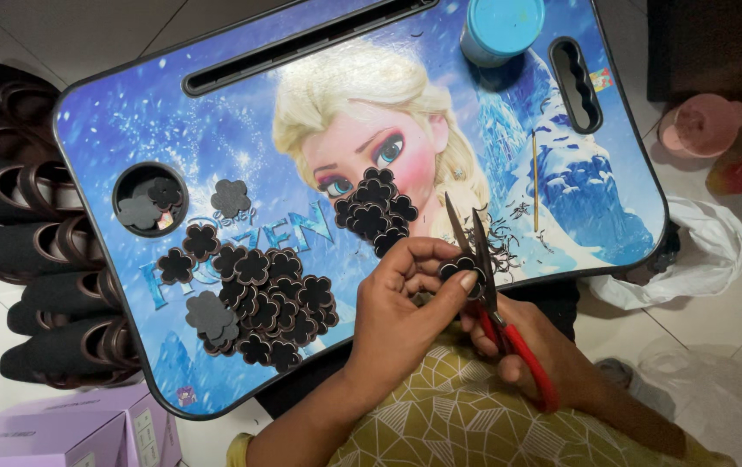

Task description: The person sits on the floor with a children's lap tray across their lap, holding black flower-shaped cutouts one at a time and using red-handled scissors to trim excess material from their edges, placing finished pieces on the tray and scraps to the side.

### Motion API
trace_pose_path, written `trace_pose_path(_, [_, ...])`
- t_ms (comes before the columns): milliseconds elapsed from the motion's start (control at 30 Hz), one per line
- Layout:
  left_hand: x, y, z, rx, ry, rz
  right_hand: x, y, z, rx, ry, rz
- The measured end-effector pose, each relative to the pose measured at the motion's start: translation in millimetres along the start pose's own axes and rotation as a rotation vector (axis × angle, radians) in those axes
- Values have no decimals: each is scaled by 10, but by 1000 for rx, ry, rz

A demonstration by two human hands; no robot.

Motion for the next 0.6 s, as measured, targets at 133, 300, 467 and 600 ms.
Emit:
trace_pose_path(133, [-10,29,-11,-30,9,1,5,-10,-18,35,15,-1])
trace_pose_path(300, [-33,53,-21,-41,8,-46,7,-59,-14,47,38,22])
trace_pose_path(467, [-51,76,-22,-63,5,12,-26,-122,-10,57,39,-28])
trace_pose_path(600, [-62,125,-26,-86,1,38,-52,-160,-16,39,76,-24])
Point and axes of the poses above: each hand's wrist, its own z-axis towards the middle knuckle, its own x-axis out of the palm, y = z × x, the point moved 3 cm from there along z, towards the middle knuckle, and after that the axes turned 13 degrees about x, right-handed, at the moved point
